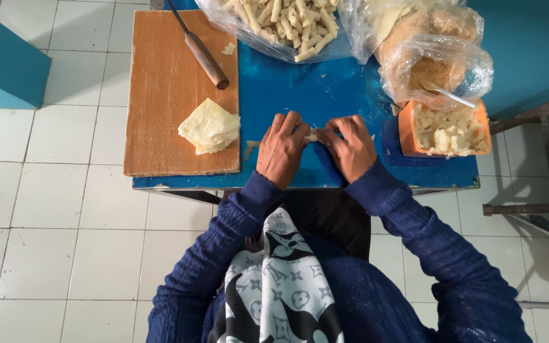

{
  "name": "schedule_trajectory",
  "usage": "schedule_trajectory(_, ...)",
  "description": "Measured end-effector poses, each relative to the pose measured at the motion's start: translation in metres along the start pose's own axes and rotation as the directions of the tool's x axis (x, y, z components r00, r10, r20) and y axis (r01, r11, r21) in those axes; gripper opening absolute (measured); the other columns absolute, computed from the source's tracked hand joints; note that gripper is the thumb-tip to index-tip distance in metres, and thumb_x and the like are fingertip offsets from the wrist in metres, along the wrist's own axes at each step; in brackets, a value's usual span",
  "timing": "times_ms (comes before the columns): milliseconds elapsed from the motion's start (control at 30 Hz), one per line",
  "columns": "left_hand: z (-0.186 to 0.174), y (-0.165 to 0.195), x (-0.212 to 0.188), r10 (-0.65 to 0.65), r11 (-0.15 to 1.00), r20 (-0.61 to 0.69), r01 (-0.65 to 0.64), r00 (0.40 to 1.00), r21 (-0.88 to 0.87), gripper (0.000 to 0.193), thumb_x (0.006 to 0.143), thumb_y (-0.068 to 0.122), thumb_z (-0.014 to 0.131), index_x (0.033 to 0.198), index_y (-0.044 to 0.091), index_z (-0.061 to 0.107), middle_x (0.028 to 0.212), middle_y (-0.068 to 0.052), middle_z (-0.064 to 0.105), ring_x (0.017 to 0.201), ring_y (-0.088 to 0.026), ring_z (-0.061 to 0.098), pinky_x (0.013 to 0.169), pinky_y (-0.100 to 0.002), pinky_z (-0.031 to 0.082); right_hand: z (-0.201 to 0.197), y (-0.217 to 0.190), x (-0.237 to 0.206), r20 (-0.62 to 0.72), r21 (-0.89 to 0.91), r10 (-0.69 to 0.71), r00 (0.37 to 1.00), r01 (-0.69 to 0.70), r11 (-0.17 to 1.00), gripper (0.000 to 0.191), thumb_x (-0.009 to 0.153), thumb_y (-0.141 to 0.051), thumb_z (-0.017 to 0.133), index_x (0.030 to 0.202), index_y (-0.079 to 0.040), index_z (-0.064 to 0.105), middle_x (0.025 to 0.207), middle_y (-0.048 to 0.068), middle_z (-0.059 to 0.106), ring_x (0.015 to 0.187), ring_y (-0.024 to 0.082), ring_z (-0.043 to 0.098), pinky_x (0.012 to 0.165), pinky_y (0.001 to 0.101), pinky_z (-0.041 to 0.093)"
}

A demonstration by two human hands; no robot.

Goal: The person places a thin square wrapper on the table, spoons filling from an orange container onto it, and folds the wrapper over the filling into a closed piece, adding it to a growing stack of finished pieces on the table.

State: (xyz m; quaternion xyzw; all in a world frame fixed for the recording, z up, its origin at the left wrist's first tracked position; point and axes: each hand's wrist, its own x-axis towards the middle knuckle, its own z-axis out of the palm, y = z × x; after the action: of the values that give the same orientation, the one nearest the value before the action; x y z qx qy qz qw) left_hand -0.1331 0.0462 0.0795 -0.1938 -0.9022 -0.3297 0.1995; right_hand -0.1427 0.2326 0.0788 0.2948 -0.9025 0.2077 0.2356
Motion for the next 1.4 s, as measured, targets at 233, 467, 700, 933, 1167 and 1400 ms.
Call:
schedule_trajectory(233,0.002,-0.003,0.008,0.007,0.999,-0.008,-0.006,1.0,0.053,0.017,0.087,0.007,0.07,0.103,0.006,0.065,0.11,-0.009,0.053,0.103,-0.03,0.055,0.085,-0.042,0.052,-0.003,-0.007,-0.007,-0.01,-0.118,-0.086,0.996,0.084,0.989,0.036,0.087,0.002,0.072,0.122,-0.008,0.072,0.115,0.004,0.067,0.104,0.025,0.061,0.09,0.0374,0.053)
schedule_trajectory(467,-0.042,0.006,-0.002,-0.061,0.997,-0.077,0.064,0.995,0.035,0.028,0.094,0.008,0.069,0.121,0.003,0.07,0.11,-0.011,0.056,0.101,-0.029,0.056,0.079,-0.04,0.052,0.004,0.001,0.007,-0.024,-0.074,-0.115,0.993,0.113,0.991,0.036,0.089,0.0,0.076,0.124,-0.009,0.073,0.114,0.004,0.065,0.1,0.026,0.059,0.086,0.0368,0.053)
schedule_trajectory(700,-0.102,-0.044,-0.019,-0.185,0.878,-0.234,0.268,0.954,0.396,0.037,0.094,0.024,0.074,0.124,0.003,0.07,0.117,-0.015,0.058,0.11,-0.032,0.054,0.088,-0.045,0.048,0.016,0.006,0.017,-0.008,0.034,-0.056,0.998,0.056,0.998,0.03,0.088,-0.002,0.077,0.117,-0.01,0.075,0.104,0.005,0.061,0.091,0.024,0.059,0.078,0.034,0.053)
schedule_trajectory(933,-0.118,-0.08,-0.038,-0.309,0.874,-0.206,0.363,0.928,0.324,0.038,0.099,0.026,0.073,0.123,-0.003,0.066,0.119,-0.015,0.058,0.11,-0.034,0.053,0.092,-0.047,0.045,0.021,0.023,0.039,0.202,0.32,0.001,0.979,-0.067,0.945,0.021,0.092,-0.013,0.076,0.113,-0.009,0.077,0.096,0.008,0.072,0.086,0.023,0.068,0.075,0.035,0.054)
schedule_trajectory(1167,-0.122,-0.086,-0.043,-0.273,0.917,-0.176,0.311,0.946,0.248,0.033,0.097,0.023,0.074,0.117,-0.003,0.065,0.112,-0.018,0.056,0.103,-0.035,0.054,0.088,-0.047,0.046,-0.004,0.032,0.155,0.04,0.516,0.264,0.964,-0.246,0.82,0.027,0.106,-0.018,0.071,0.131,-0.007,0.07,0.109,0.008,0.076,0.085,0.018,0.069,0.079,0.0306,0.056)
schedule_trajectory(1400,-0.13,-0.081,-0.035,-0.287,0.944,-0.159,0.307,0.945,0.124,0.026,0.095,0.015,0.073,0.111,-0.002,0.062,0.106,-0.018,0.056,0.097,-0.038,0.055,0.084,-0.048,0.046,0.052,-0.101,0.113,-0.037,0.475,-0.218,0.975,0.209,0.855,0.033,0.087,-0.013,0.08,0.118,-0.014,0.071,0.113,0.006,0.069,0.106,0.026,0.065,0.093,0.0361,0.055)
